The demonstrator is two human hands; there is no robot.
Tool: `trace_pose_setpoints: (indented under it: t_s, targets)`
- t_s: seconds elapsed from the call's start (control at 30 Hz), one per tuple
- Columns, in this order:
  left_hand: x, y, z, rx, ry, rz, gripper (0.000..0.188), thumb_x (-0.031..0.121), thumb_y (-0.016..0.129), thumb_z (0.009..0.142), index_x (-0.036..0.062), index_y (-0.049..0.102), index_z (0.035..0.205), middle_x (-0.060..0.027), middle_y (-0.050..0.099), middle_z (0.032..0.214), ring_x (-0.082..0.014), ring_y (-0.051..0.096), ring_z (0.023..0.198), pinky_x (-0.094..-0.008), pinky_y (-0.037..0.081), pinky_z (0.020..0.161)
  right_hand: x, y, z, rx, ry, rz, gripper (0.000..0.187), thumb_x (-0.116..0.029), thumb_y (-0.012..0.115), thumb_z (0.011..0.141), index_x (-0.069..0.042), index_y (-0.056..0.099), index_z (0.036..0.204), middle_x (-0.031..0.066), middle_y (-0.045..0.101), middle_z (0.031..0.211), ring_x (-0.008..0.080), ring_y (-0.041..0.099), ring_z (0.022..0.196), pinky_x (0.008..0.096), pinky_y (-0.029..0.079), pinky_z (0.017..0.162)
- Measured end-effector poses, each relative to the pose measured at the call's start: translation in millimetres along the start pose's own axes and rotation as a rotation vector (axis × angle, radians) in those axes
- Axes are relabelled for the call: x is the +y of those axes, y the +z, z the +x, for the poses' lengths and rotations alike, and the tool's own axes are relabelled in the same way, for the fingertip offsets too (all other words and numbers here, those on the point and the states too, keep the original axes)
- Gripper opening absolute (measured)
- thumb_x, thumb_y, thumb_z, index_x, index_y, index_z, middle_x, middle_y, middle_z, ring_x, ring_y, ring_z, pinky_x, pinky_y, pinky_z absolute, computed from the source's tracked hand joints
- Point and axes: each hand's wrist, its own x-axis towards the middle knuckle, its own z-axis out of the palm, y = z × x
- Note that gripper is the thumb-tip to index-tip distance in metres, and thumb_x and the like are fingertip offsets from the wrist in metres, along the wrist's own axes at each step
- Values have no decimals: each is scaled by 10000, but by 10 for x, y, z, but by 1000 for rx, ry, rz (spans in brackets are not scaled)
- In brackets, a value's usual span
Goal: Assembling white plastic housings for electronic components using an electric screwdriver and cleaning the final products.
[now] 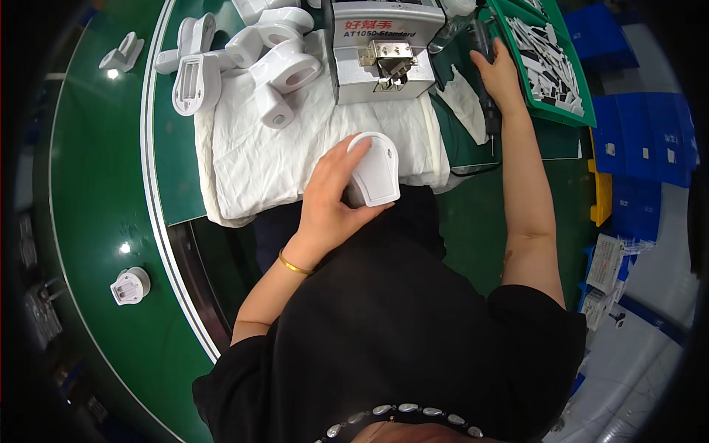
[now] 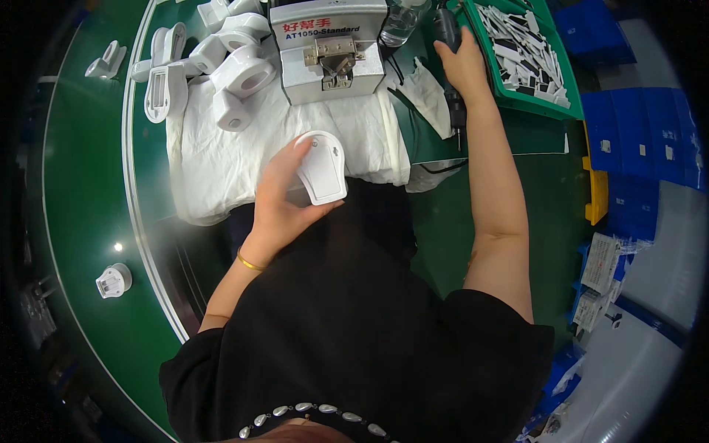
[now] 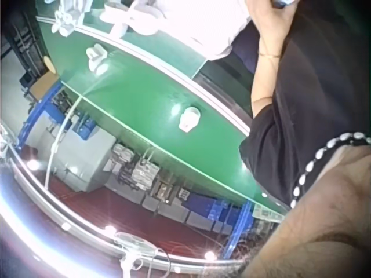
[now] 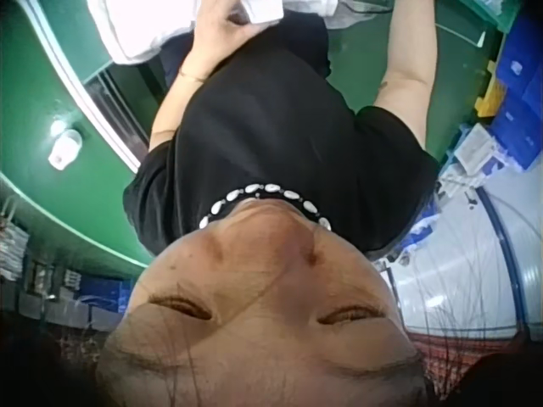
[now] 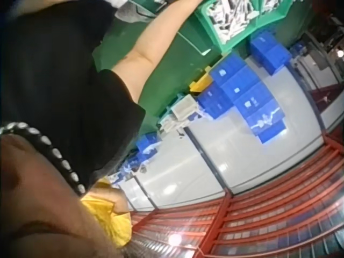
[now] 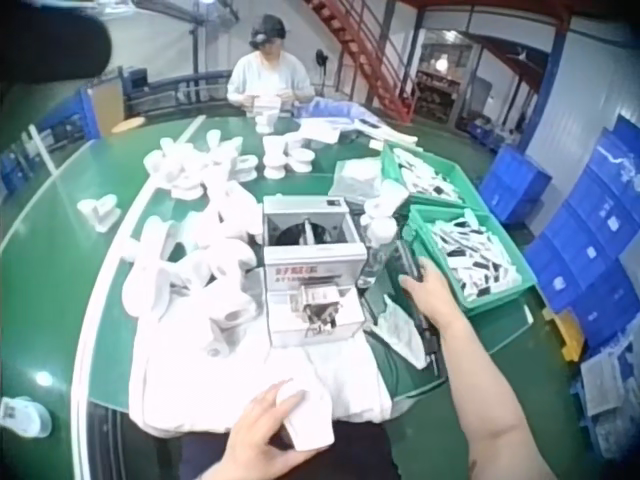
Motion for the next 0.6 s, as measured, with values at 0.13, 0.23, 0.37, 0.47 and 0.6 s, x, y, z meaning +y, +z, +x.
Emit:
trace_pose_setpoints:
  t_s: [0.13,0.23,0.37,0.47,0.6]
  targets:
    - [6,-13,-69,-15,-82,31,987,162,917,600,54,419,1446,-158,556,1349,-331,572,1184,-401,490,978,-210,-291,-318,147,-591,-336,353,-167,686,874,-49,654,1206,152,532,1402,382,453,1331,433,356,1117]
    - [-12,-12,-140,23,-74,27,1106,179,922,605,29,296,1504,-157,559,1346,-335,576,1176,-399,496,969,-630,-601,-883,-286,-659,-564,261,-134,679,861,-45,687,1107,109,540,1405,337,403,1386,485,295,1148]
    - [-28,56,-132,15,-65,29,1174,197,923,613,2,209,1525,-159,557,1351,-341,592,1157,-397,508,955,-450,-589,-1151,-207,-639,-587,172,-115,689,843,-32,672,993,77,544,1410,329,377,1408,529,250,1160]
    - [-59,73,-170,36,-83,-2,1188,204,923,613,-4,193,1526,-161,559,1350,-343,600,1147,-393,514,947,-662,-609,-1406,-134,-677,-268,128,-73,705,798,-32,589,835,133,558,1365,376,406,1384,520,268,1149]
    - [-44,106,-185,51,-86,-3,1198,207,923,608,-22,182,1522,-161,567,1341,-339,606,1137,-389,519,932,-1314,-490,-2125,-258,-666,223,235,-33,808,676,-61,621,815,132,622,1046,364,559,1140,442,428,965]
